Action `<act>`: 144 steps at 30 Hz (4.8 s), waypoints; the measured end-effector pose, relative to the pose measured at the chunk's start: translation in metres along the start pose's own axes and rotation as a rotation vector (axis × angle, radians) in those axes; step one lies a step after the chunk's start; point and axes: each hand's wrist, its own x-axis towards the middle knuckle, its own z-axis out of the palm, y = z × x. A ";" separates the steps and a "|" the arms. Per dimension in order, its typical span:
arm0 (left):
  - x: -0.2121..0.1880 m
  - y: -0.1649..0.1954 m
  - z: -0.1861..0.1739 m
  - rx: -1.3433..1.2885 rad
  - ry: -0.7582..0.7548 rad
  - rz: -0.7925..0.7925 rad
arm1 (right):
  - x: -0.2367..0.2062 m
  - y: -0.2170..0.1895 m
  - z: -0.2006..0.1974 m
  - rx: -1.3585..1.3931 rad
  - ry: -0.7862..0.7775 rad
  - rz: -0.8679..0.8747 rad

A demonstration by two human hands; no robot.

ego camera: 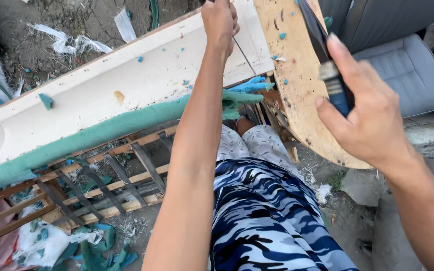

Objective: The person uses pliers to trim excess green fabric from the edge of a long white foam piece. They repeatedly pull and cut small sections of fabric along the seam, removing loose pieces as they work.

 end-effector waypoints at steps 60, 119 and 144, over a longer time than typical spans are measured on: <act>-0.175 -0.089 -0.130 1.640 -0.464 0.909 | 0.072 0.010 0.089 -0.904 -1.047 0.423; -0.163 -0.097 -0.112 1.640 -0.342 0.886 | 0.077 -0.012 0.109 -1.274 -0.810 0.129; -0.162 -0.091 -0.110 1.671 -0.355 0.909 | 0.107 -0.023 0.083 -1.220 -0.993 -0.251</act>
